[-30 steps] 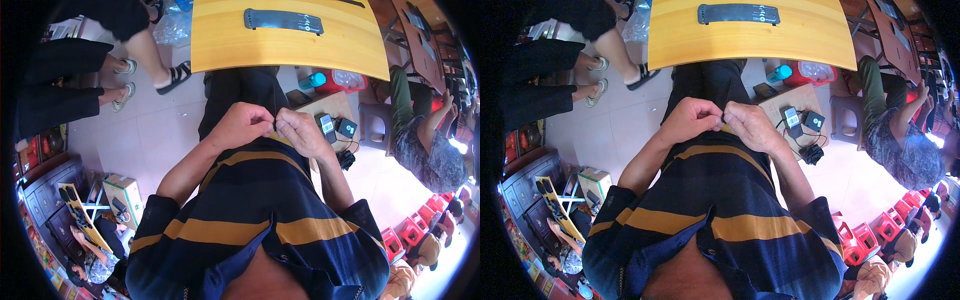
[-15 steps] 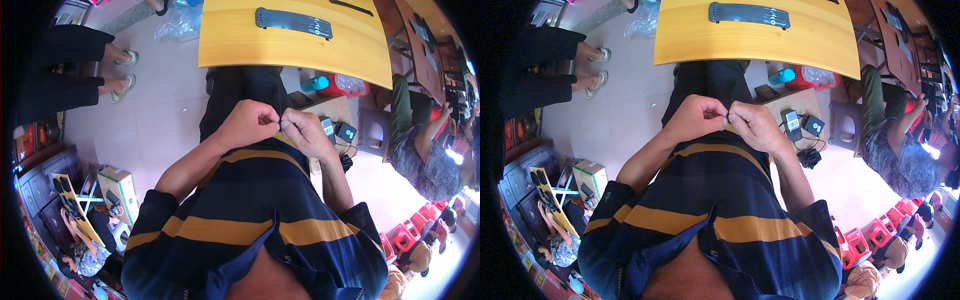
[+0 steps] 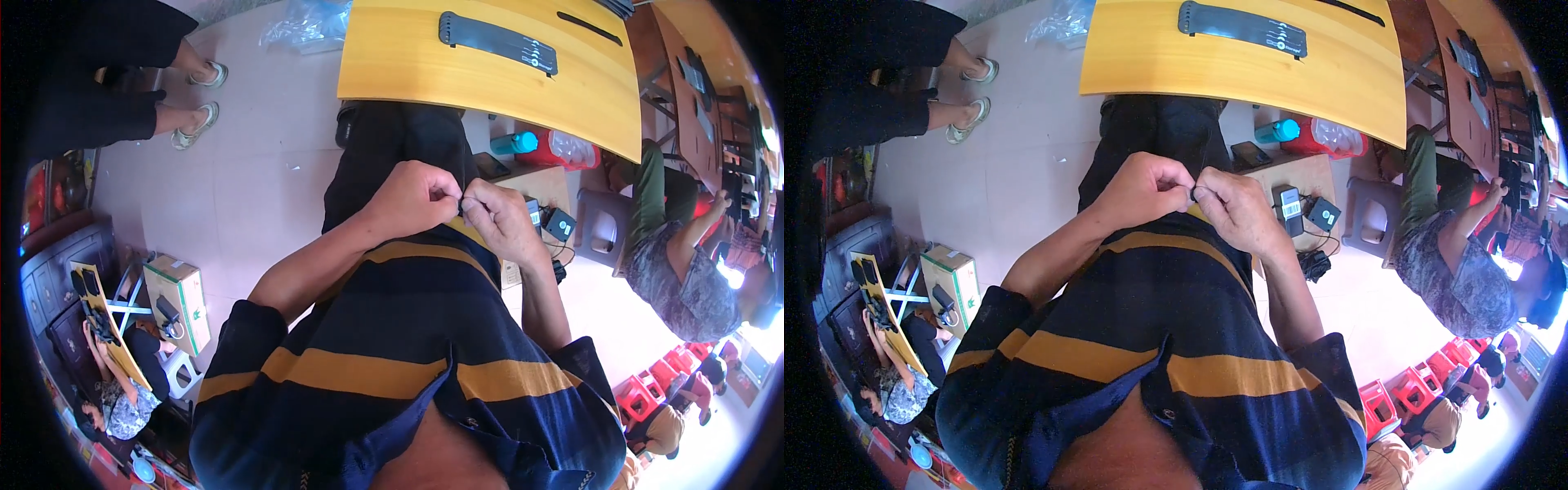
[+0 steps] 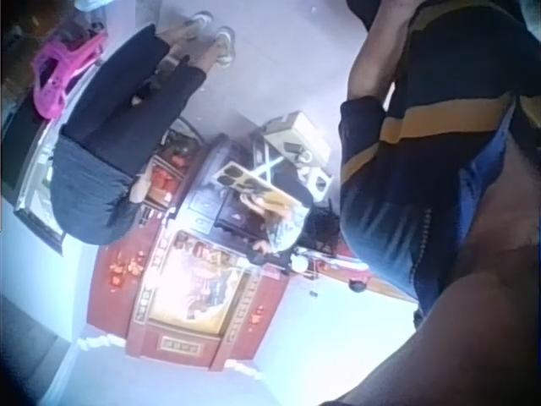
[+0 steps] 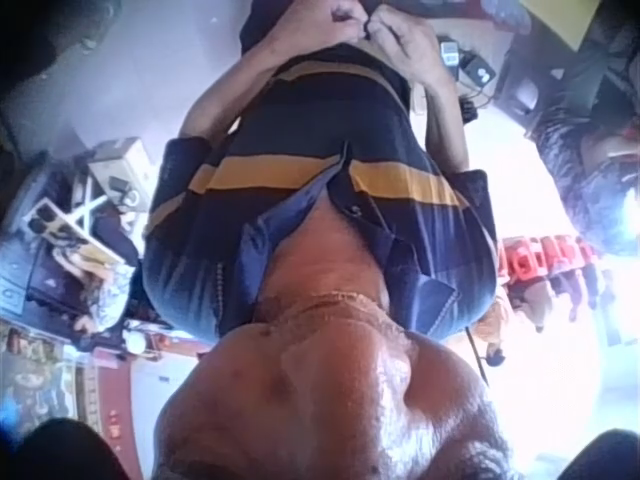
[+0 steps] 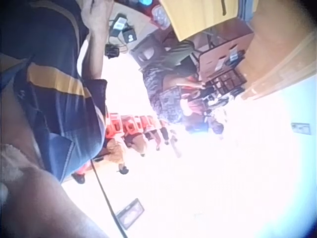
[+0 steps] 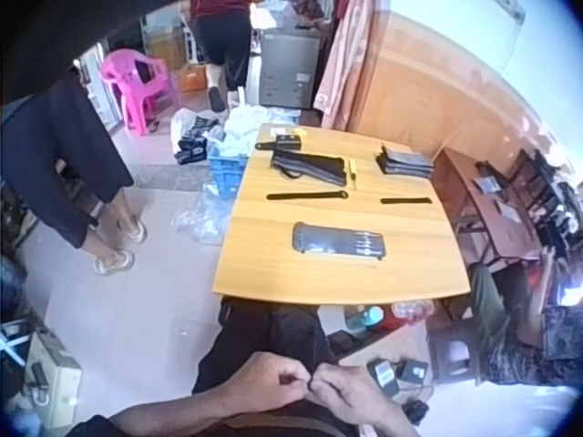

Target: Manually attaching plastic buckles and clips to nylon webbing straps.

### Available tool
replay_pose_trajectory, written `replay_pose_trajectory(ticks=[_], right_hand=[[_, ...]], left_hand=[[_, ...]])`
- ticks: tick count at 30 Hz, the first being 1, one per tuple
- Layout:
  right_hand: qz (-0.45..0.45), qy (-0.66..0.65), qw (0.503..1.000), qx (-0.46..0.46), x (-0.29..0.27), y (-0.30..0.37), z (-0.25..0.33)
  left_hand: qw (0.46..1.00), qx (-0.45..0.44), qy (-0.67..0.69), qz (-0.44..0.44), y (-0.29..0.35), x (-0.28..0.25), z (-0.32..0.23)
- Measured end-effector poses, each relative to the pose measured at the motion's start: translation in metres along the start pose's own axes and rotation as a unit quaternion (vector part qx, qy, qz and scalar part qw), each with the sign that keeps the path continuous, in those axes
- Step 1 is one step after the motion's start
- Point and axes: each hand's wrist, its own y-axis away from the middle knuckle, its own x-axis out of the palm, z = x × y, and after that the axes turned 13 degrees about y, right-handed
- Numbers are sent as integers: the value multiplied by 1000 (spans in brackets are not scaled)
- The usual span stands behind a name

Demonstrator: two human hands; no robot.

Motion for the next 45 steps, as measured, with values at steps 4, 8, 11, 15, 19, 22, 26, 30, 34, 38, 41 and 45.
replay_pose_trajectory(ticks=[4, 8, 11, 15, 19, 22, 26, 30, 34, 38, 41, 45], right_hand=[[3, -4, 1000, 13, 1, 1, 1], [12, -23, 1000, 17, 1, 0, 2], [14, -13, 1000, 5, 1, -2, 3], [19, 1, 1000, 12, 1, -3, 4], [14, 3, 1000, 11, 3, -4, 6], [10, 23, 1000, 7, 2, -4, 9], [12, 38, 999, 26, 3, 0, 10], [0, 32, 999, 23, 5, -1, 9], [-4, 35, 999, 26, 4, -4, 6], [-3, 28, 999, 23, 4, -12, 9], [10, -18, 999, 30, 4, -14, 17], [19, -19, 996, 81, 9, -5, 8]], left_hand=[[1000, 12, 12, 2, 2, -1, 0], [999, 6, 28, 21, 2, -4, 1], [1000, 1, 20, 21, 2, -6, 7], [1000, 8, 17, 20, 1, -6, 9], [1000, 9, 25, 14, 2, -6, 9], [999, 4, 33, 17, 3, -6, 13], [995, -18, 94, 30, 3, -6, 13], [997, -24, 72, 17, 4, -3, 13], [999, -9, 52, 5, 1, -4, 15], [997, 12, 70, -3, 2, -11, 13], [999, 10, 27, -14, 11, -10, 6], [997, 74, -16, -5, -1, -10, 16]])
